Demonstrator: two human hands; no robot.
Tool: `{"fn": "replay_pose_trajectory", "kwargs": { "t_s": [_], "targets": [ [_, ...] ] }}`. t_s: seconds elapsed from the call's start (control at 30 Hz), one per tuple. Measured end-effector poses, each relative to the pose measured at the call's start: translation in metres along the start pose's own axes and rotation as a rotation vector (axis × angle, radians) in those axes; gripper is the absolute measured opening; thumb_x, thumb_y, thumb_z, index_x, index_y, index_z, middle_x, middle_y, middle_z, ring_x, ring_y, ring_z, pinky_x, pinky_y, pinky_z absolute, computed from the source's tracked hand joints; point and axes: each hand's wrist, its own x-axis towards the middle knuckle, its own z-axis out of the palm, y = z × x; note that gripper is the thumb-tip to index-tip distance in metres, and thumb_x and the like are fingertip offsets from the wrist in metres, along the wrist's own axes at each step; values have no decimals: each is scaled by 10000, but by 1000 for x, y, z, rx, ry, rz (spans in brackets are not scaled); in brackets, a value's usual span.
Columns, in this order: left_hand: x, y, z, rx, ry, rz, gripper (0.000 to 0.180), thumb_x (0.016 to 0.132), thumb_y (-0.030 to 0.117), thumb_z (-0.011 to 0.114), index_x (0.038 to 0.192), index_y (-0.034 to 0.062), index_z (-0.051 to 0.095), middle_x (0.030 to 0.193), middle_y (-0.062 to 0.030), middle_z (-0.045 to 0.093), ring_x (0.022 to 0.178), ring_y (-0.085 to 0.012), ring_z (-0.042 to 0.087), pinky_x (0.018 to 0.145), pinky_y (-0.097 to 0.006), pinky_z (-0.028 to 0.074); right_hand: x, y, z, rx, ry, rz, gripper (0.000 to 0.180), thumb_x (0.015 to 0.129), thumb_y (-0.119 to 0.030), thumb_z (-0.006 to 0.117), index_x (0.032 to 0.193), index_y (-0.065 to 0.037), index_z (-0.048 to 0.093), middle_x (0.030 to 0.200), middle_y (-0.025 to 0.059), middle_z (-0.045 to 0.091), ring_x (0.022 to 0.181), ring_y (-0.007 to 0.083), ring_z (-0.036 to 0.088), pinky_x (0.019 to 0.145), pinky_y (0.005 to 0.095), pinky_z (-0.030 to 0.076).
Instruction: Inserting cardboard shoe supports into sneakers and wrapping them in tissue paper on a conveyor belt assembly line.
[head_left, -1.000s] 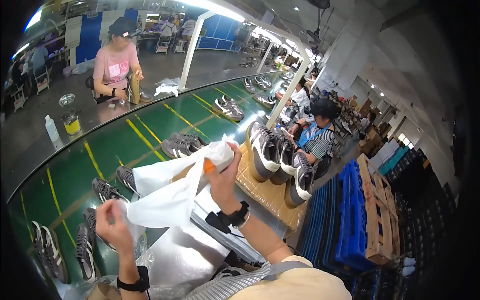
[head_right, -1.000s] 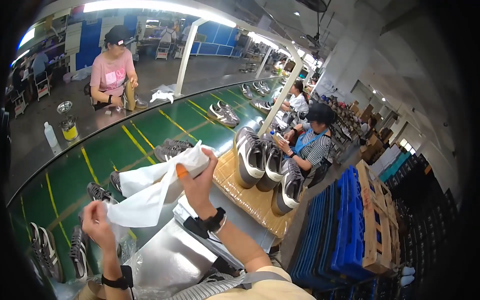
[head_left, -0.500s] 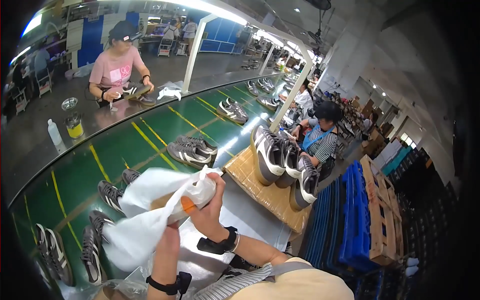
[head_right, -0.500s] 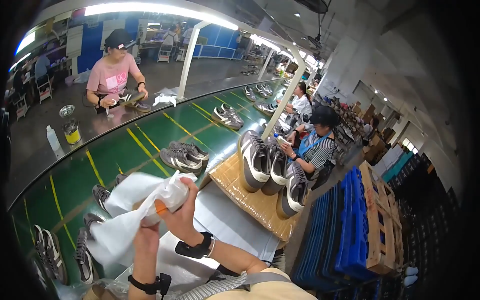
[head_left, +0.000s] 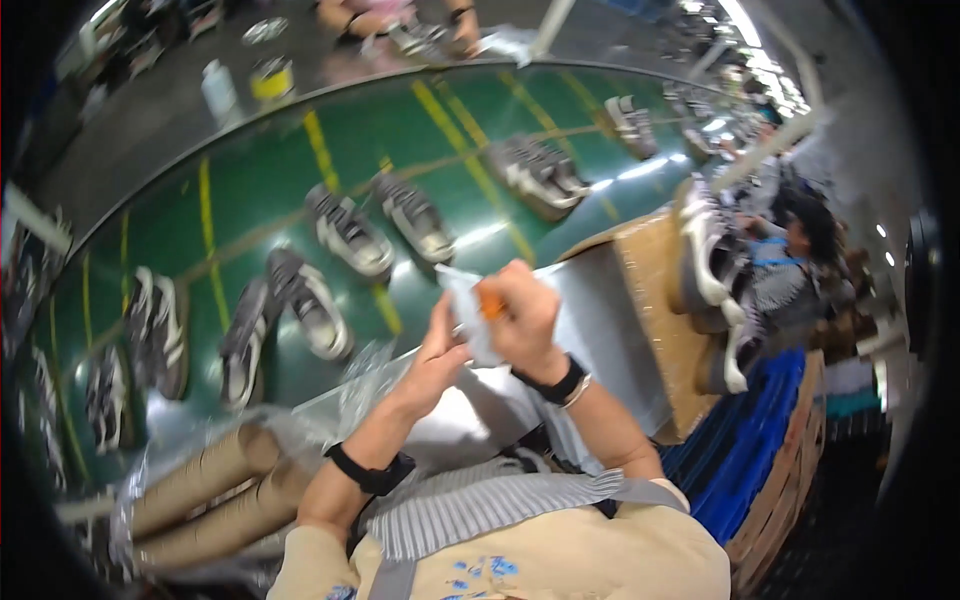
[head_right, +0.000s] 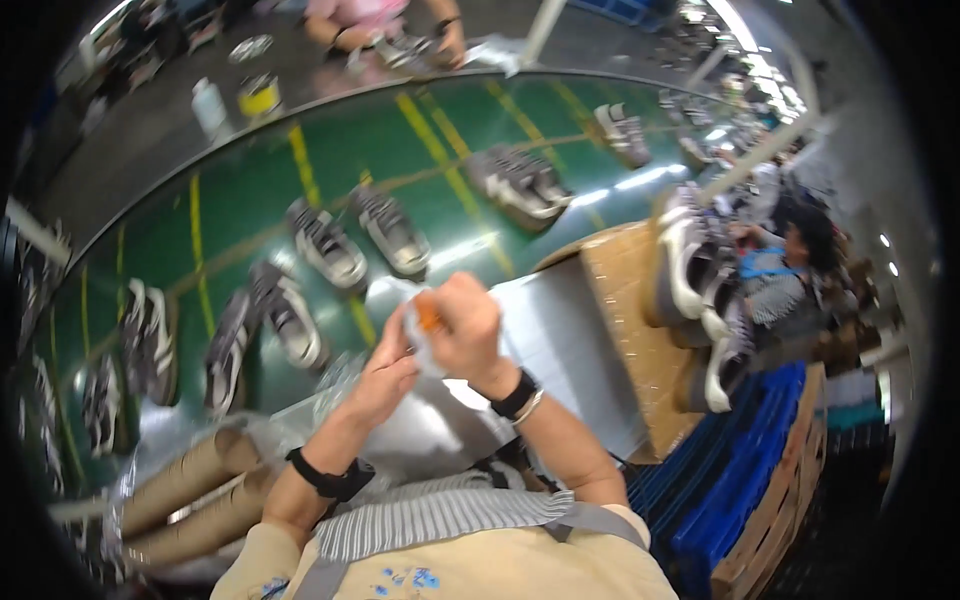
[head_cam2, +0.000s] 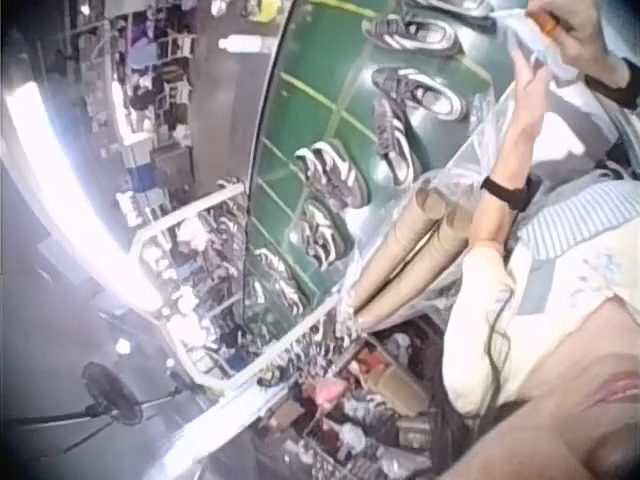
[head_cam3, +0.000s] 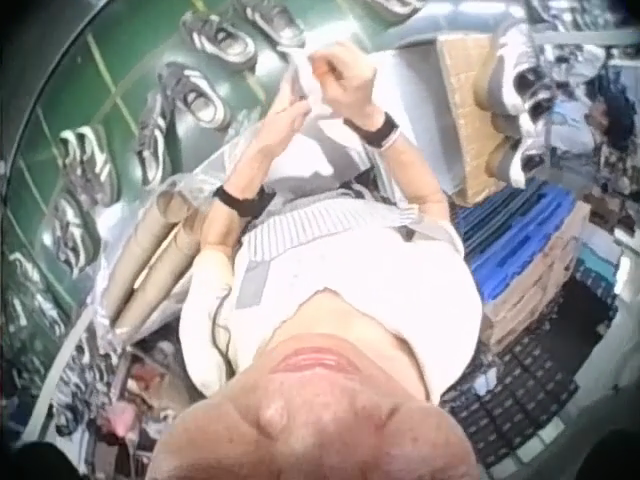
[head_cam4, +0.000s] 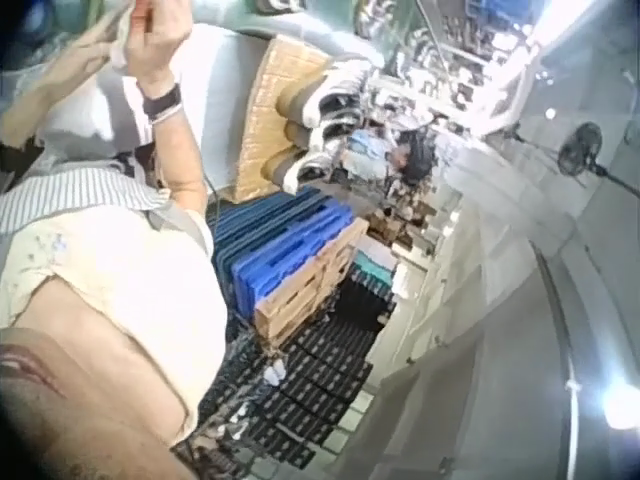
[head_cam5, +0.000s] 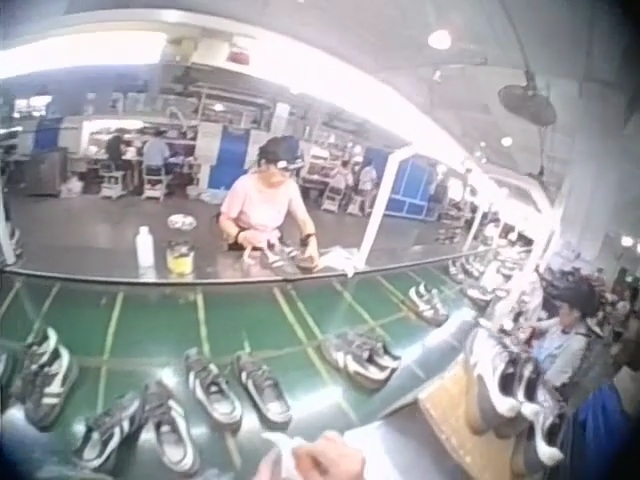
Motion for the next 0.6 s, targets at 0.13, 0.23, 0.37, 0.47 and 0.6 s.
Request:
{"fn": "replay_pose_trajectory", "kwargs": {
  "t_s": [0.13,0.23,0.37,0.47,0.6],
  "targets": [
    [-17,-20,-11,198,119,-138,753,838,-12,552,1496,61,193,1401,-89,405,1240,-169,437,996,-320,390,-7,11,38,202,-285,575,357,780,-124,714,1084,-9,567,786,120,603,724,284,597,608,372,467],
    [9,1,-44,276,433,100,328,921,86,601,1210,-17,485,1059,-51,614,949,-150,608,798,-295,513,-10,19,46,37,-507,332,728,775,-233,766,1330,37,380,1292,250,479,1124,386,545,924,403,461],
    [26,54,-75,-67,340,111,389,929,47,579,1287,-5,437,1226,-106,586,1124,-208,589,959,-353,488,-12,22,58,49,-510,356,693,731,-210,795,1279,46,456,1178,243,577,1068,380,599,882,403,490],
    [53,83,-135,252,187,20,517,834,-5,625,1301,2,402,1191,-101,597,1081,-201,604,938,-345,490,2,47,69,78,-485,491,549,715,-142,784,1170,61,553,1028,215,659,920,344,664,803,373,524],
    [106,56,-211,1449,642,251,564,706,-29,661,1214,-5,416,1166,-167,557,1001,-308,601,895,-374,493,4,107,98,570,-546,1089,377,708,-8,724,1048,99,603,892,105,683,788,170,659,696,314,530]
  ]
}}
